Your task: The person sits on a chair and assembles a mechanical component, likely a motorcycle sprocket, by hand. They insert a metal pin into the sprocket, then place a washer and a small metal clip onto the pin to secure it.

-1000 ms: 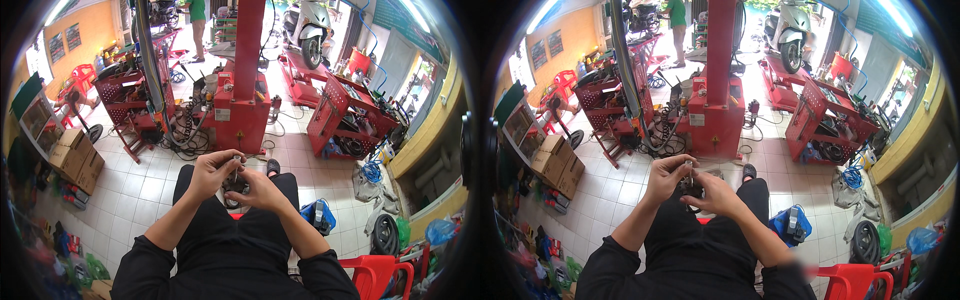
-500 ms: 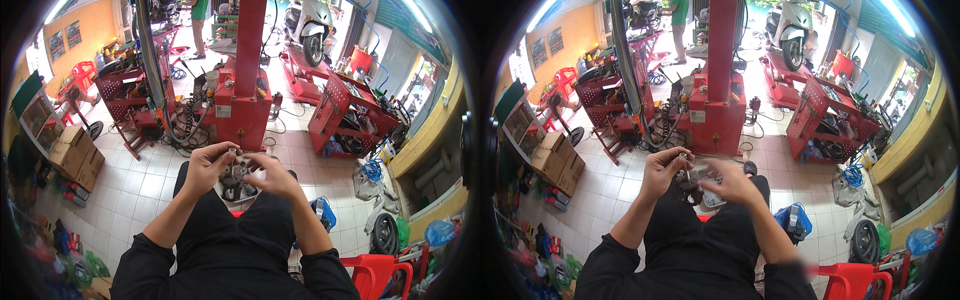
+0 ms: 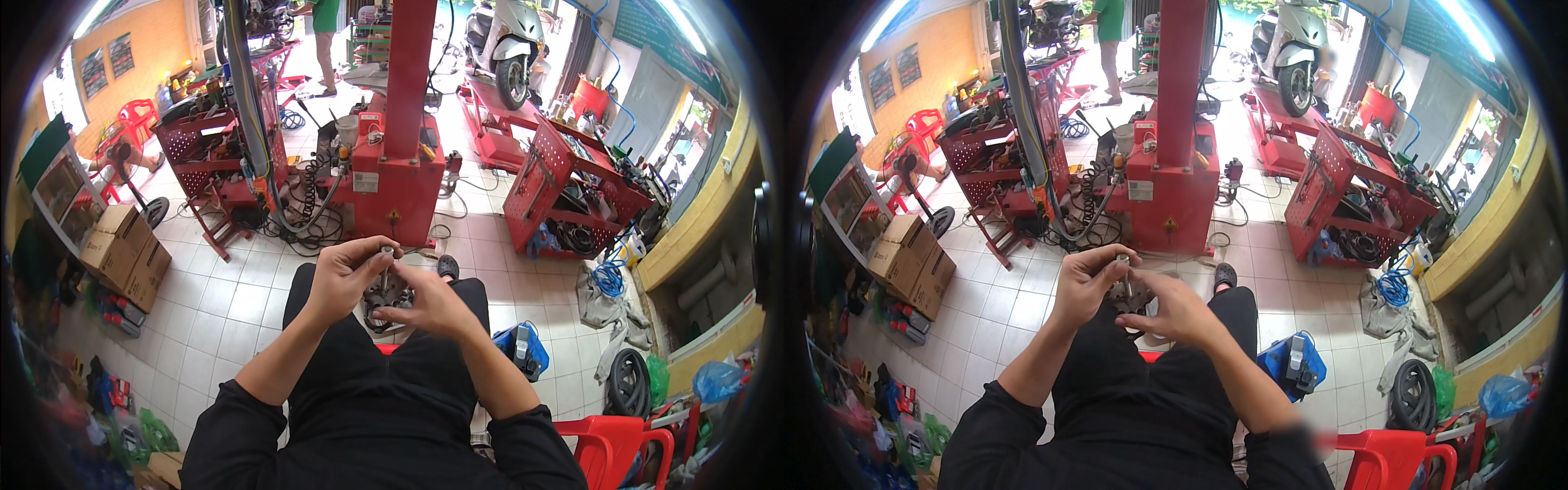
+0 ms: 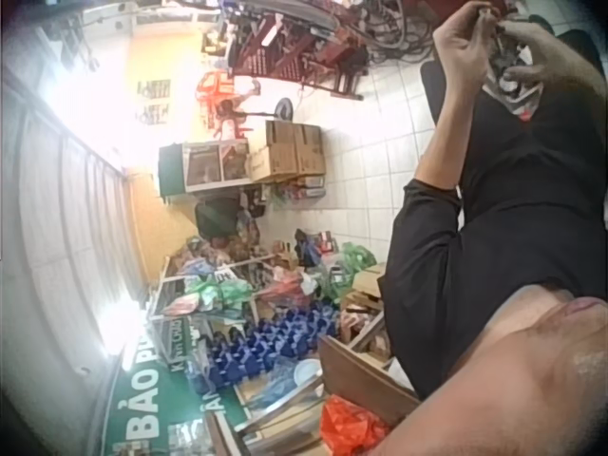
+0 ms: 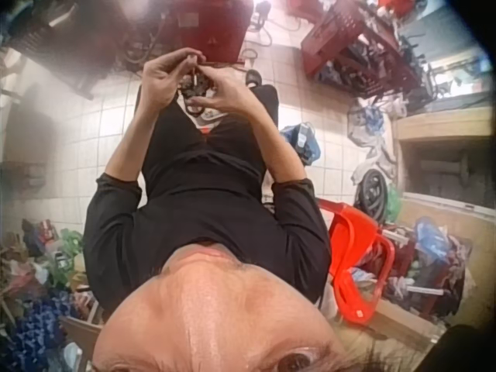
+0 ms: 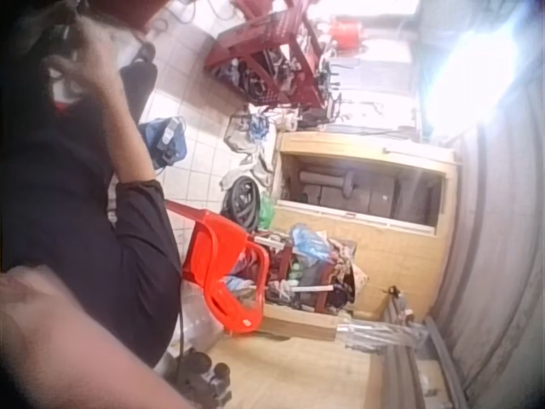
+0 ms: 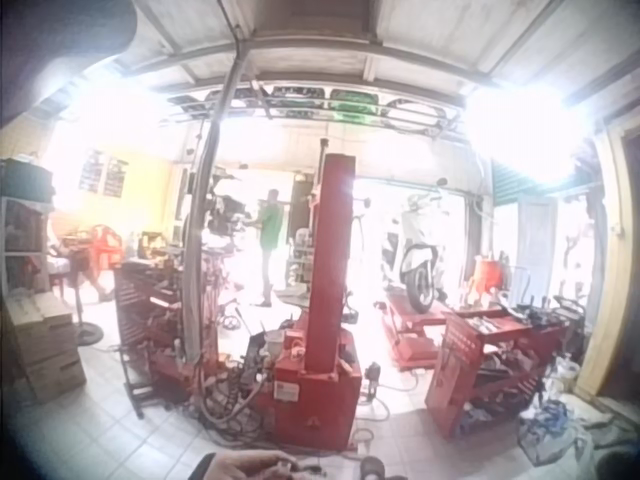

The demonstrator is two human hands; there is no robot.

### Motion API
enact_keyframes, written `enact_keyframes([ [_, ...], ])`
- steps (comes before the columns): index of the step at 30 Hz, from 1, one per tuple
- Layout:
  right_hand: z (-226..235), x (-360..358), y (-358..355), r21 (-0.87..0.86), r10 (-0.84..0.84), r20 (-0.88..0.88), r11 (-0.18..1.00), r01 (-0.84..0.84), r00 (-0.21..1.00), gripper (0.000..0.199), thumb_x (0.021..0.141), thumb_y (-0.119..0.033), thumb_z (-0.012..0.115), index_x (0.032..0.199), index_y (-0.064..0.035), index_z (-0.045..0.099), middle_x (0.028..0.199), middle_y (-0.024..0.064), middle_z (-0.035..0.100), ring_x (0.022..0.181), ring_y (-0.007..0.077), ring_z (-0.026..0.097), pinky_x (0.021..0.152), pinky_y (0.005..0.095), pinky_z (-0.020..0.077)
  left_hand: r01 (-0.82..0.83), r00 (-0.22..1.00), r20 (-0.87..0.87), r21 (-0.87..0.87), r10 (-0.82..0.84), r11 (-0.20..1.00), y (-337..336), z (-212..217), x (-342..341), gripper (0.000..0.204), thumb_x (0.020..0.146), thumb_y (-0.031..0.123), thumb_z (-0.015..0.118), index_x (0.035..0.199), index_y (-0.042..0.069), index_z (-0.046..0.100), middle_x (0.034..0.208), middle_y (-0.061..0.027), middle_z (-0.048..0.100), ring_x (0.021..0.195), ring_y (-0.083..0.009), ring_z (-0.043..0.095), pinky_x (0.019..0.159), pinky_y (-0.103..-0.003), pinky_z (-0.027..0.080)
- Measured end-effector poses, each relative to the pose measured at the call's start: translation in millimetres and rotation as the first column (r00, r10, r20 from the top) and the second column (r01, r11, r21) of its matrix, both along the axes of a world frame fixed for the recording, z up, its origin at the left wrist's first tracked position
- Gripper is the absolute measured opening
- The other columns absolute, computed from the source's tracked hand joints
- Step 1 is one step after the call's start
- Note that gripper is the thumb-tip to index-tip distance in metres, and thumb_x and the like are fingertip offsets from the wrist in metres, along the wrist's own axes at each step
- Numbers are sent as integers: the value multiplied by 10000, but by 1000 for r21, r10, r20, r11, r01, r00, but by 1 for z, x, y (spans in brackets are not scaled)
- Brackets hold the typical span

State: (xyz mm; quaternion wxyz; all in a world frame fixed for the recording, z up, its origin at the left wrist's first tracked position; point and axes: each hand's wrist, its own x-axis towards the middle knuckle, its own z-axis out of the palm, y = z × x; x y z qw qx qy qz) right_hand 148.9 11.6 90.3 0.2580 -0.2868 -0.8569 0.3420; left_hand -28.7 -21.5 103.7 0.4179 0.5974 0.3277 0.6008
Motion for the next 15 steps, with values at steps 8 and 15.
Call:
enact_keyframes([
  [8,-10,32,41,-135,-377,-165,924,357,912,464,822,-237,694,1205,-17,549,927,153,659,855,252,656,768,363,501,-34,998,55,-7,34,999,3,4,-3,199,918,109,613,1032,-50,646,920,-58,666,829,-99,624,746,-230,501],
  [15,-3,-5,-6,48,-116,-9,992,116,993,793,715,-446,766,1321,-21,482,1034,191,644,948,317,632,835,389,479,-15,998,58,-14,16,1000,2,0,-3,174,917,70,608,1039,-45,652,923,-34,662,838,-62,583,758,-217,490],
])
